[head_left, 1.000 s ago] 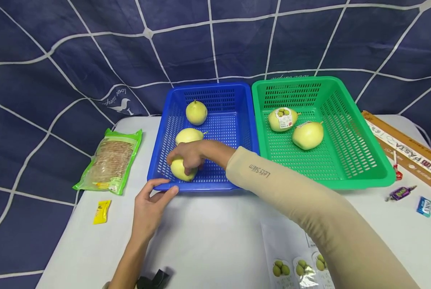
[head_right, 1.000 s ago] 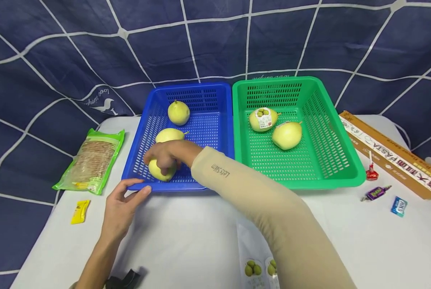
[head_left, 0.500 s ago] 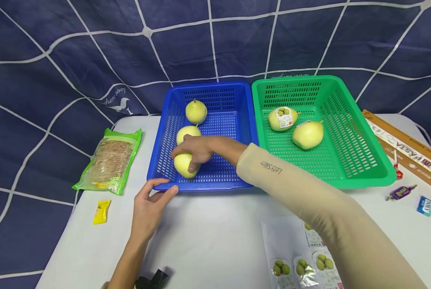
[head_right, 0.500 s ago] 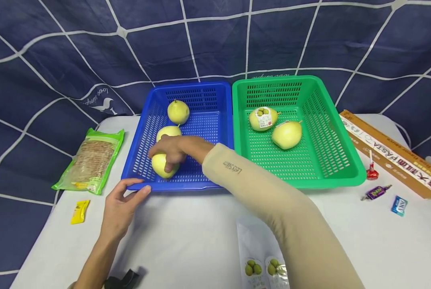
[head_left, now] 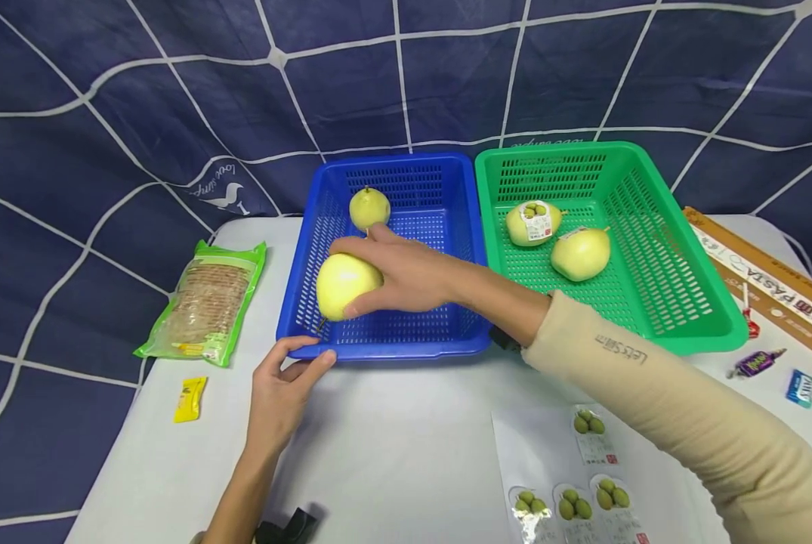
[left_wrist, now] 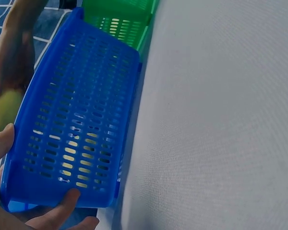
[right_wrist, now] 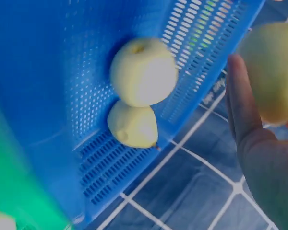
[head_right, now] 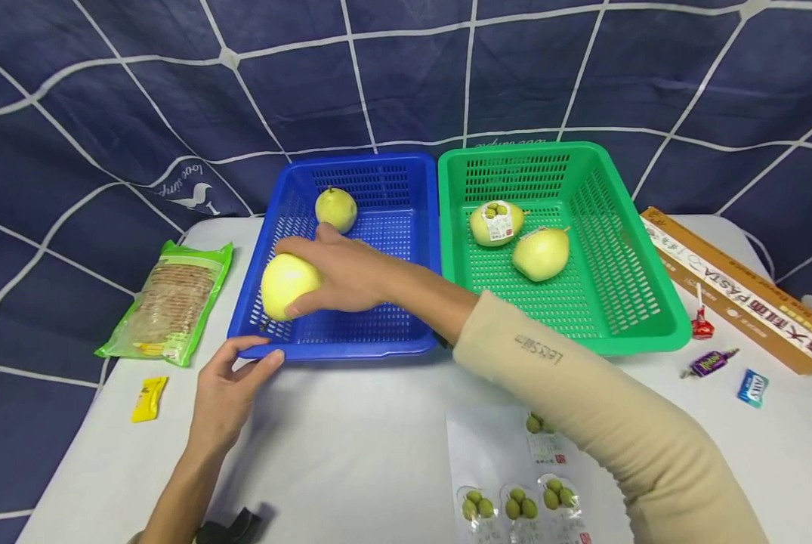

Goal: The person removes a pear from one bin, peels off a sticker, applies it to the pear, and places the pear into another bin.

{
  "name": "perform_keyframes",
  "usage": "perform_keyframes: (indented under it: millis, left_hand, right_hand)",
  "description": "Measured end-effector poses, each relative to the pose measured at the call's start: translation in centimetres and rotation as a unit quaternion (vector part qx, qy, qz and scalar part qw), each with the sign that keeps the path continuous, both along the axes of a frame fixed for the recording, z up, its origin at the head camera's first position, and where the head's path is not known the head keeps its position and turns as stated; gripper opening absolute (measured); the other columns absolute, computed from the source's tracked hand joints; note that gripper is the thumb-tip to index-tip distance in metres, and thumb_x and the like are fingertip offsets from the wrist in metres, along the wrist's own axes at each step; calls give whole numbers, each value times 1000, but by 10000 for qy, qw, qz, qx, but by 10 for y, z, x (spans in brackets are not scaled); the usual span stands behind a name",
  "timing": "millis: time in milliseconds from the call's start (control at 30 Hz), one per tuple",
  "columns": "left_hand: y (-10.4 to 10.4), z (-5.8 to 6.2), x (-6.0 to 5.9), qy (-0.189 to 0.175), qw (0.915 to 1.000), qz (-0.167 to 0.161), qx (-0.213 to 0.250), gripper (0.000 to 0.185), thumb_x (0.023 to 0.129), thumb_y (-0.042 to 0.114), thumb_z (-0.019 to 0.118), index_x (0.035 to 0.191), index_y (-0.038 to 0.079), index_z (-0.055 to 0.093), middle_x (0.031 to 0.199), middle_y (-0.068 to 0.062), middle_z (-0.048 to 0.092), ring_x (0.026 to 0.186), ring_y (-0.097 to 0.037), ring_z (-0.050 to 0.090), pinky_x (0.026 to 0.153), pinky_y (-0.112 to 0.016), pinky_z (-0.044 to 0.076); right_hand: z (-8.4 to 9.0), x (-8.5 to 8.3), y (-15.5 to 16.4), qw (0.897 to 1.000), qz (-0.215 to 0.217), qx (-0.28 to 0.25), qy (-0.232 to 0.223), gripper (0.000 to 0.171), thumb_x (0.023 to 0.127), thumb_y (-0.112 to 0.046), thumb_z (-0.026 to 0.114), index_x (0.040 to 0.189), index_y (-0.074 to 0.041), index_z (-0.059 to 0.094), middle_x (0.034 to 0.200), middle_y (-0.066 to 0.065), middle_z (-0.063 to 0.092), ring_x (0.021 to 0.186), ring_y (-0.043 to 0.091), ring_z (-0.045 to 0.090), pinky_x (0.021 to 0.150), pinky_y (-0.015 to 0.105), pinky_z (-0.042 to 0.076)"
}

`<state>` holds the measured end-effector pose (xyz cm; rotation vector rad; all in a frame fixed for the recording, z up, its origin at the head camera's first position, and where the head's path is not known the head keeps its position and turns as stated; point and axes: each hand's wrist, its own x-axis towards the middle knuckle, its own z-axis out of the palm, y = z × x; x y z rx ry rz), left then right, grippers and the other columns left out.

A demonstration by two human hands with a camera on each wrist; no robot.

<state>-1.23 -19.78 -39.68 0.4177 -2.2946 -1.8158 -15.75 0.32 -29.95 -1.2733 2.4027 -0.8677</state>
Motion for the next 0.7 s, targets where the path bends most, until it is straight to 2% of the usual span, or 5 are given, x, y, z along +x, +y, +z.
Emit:
perform_keyframes:
  millis: [100, 200, 433, 567, 700]
  left_hand:
    - [0, 0, 0, 41, 10000, -21, 23, 31, 87, 6, 77, 112, -3, 63, 106, -6, 63, 78, -14, 67, 58, -24, 46]
    - [-1, -1, 1, 65, 9999, -10, 107, 32, 86, 6, 77, 113, -3, 63, 105, -6, 63, 78, -13, 67, 58, -24, 46]
    - [2, 0, 1, 122, 9996, 91, 244, 29, 86, 3, 76, 111, -3, 64, 107, -8, 62, 78, -13, 67, 59, -24, 47]
    - [3, -1, 1, 145, 9996, 45, 255, 30, 86, 3, 76, 112, -4, 63, 107, -9, 61, 78, -14, 67, 59, -24, 47]
    - [4, -2, 1, 176, 9995, 41, 253, 31, 87, 2, 75, 113, -6, 61, 108, -9, 60, 78, -14, 67, 58, -24, 46]
  right_hand:
    - [2, 13, 20, 9982, -440, -353, 185, 73, 82, -51, 77, 143, -27, 46, 121, 5, 45, 101, 18, 50, 77, 33, 50]
    - [4, 29, 35, 9928, -952, -634, 366, 70, 82, -53, 76, 139, -24, 48, 121, 3, 48, 97, 16, 53, 73, 33, 50]
    - [4, 73, 69, 9768, -1927, -923, 165, 64, 78, -58, 77, 124, -20, 55, 106, -9, 61, 83, 12, 58, 64, 32, 51]
    - [-7, 97, 87, 9746, -2089, -809, 89, 64, 75, -60, 78, 122, -21, 57, 106, -10, 62, 83, 11, 58, 65, 32, 50]
    - [-26, 116, 103, 9768, -1878, -1004, 209, 63, 76, -60, 78, 125, -24, 58, 110, -12, 61, 86, 7, 58, 66, 29, 51]
